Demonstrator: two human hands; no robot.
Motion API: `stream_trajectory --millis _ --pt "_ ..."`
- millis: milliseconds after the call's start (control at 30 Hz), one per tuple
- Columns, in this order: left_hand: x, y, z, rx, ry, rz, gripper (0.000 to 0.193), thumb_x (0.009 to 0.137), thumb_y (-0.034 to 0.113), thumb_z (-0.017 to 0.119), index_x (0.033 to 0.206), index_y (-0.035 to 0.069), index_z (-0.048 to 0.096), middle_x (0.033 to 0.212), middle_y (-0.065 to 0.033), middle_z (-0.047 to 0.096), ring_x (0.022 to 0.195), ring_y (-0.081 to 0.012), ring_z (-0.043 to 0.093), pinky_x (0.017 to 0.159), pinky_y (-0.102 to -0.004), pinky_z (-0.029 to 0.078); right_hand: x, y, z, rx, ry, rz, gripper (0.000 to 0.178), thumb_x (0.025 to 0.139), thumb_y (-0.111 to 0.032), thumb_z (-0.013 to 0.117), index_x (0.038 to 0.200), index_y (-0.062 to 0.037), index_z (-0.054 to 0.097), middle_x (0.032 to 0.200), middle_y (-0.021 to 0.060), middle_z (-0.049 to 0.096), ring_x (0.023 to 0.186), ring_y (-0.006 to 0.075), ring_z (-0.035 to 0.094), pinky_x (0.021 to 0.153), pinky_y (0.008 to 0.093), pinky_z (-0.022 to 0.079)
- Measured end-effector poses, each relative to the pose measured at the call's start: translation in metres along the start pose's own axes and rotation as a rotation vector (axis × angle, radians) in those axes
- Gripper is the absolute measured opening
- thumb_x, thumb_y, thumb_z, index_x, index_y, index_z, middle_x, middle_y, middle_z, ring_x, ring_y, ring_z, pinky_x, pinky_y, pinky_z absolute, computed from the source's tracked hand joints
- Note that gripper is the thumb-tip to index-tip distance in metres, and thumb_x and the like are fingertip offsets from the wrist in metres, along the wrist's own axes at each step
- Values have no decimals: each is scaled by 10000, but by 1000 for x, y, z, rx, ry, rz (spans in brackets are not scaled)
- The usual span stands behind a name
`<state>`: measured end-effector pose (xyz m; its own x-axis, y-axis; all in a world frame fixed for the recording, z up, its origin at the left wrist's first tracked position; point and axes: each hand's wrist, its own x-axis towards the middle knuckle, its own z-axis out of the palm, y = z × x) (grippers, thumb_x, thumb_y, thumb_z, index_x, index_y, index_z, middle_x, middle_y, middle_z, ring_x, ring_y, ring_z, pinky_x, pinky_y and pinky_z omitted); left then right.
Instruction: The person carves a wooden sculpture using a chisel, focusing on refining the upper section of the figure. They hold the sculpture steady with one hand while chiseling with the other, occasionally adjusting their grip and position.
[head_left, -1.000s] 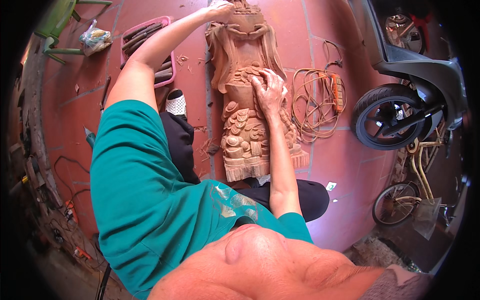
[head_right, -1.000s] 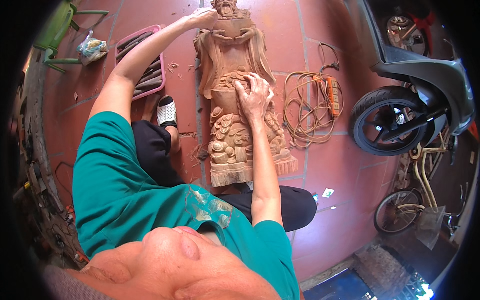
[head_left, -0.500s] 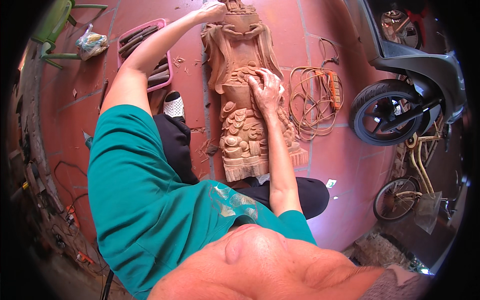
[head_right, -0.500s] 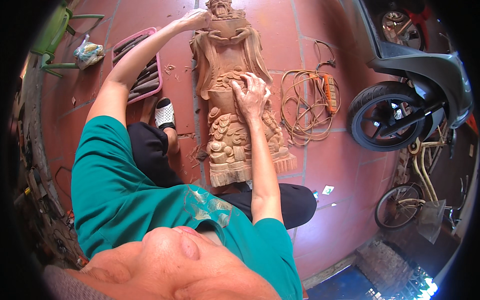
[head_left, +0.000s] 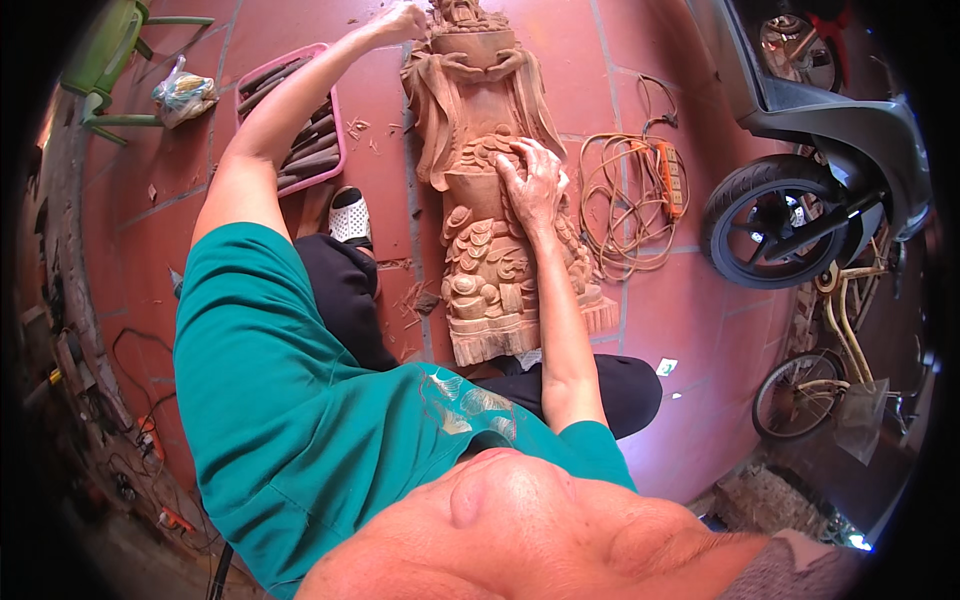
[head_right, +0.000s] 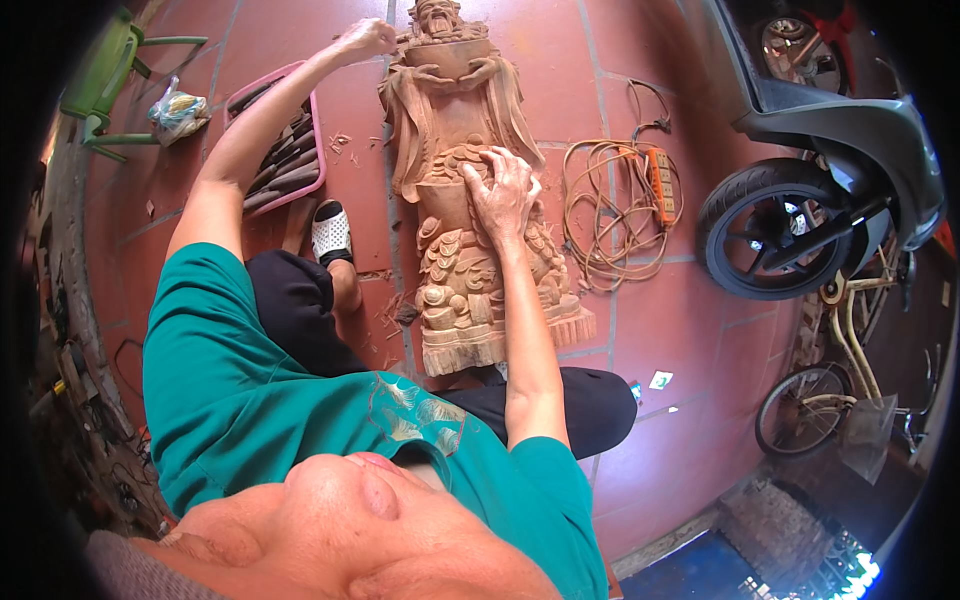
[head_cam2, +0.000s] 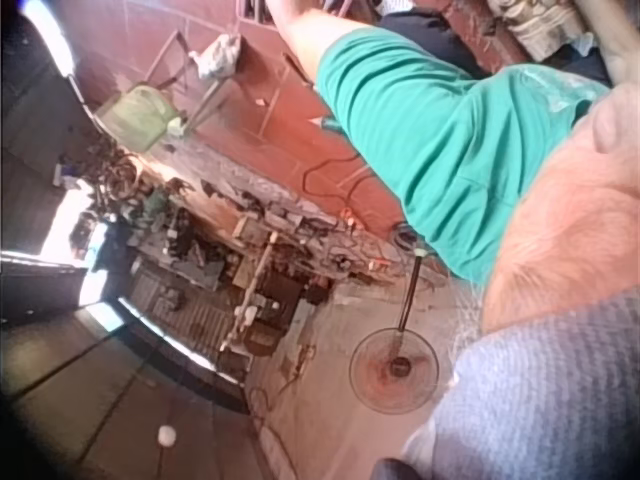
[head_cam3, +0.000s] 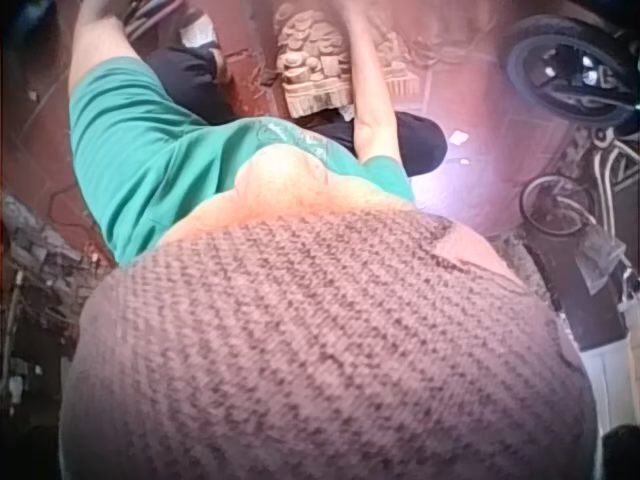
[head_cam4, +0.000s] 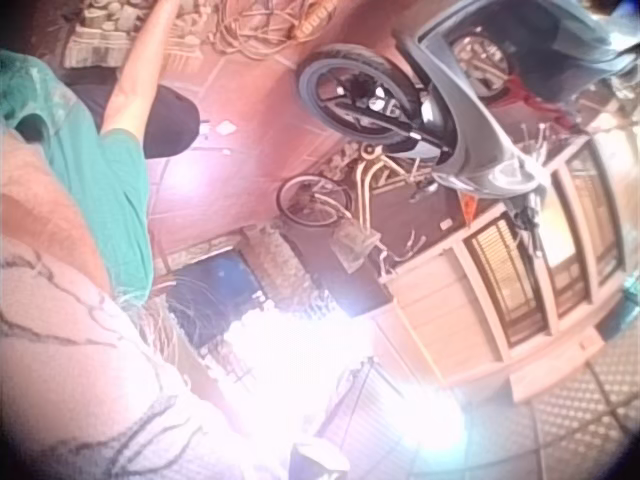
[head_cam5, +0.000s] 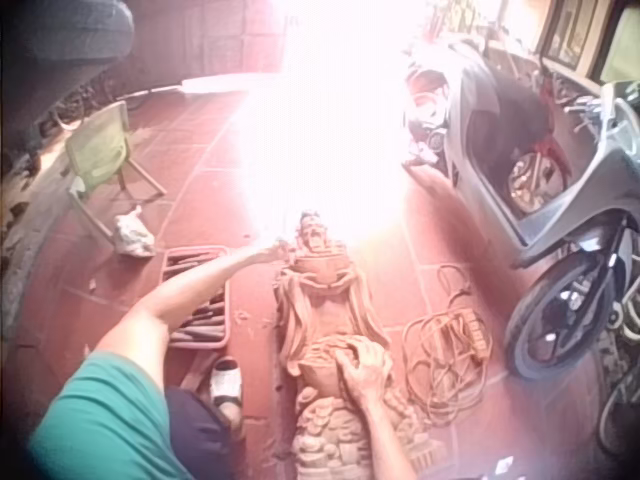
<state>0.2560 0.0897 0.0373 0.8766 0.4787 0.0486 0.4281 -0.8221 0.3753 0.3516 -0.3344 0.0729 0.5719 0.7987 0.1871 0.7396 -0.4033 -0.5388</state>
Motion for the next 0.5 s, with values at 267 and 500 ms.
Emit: stream_trajectory --millis 267,500 --pt "-24 -16 -16 -207 -39 -131 261 769 255 727 939 59 753 909 -110 720 846 -226 679 755 -371 525 0 -3 -1 19 10 -11 449 856 -488 669 1150 -148 666 1281 -4 595 1254 212 482 1078 490 278" --pt "-25 54 -22 -478 -104 -70 273 801 182 691 1036 51 736 989 -84 715 912 -184 657 826 -336 517 -1 2 -2 -2 11 4 444 853 -485 674 1143 -148 668 1281 -5 594 1251 207 484 1078 496 279"
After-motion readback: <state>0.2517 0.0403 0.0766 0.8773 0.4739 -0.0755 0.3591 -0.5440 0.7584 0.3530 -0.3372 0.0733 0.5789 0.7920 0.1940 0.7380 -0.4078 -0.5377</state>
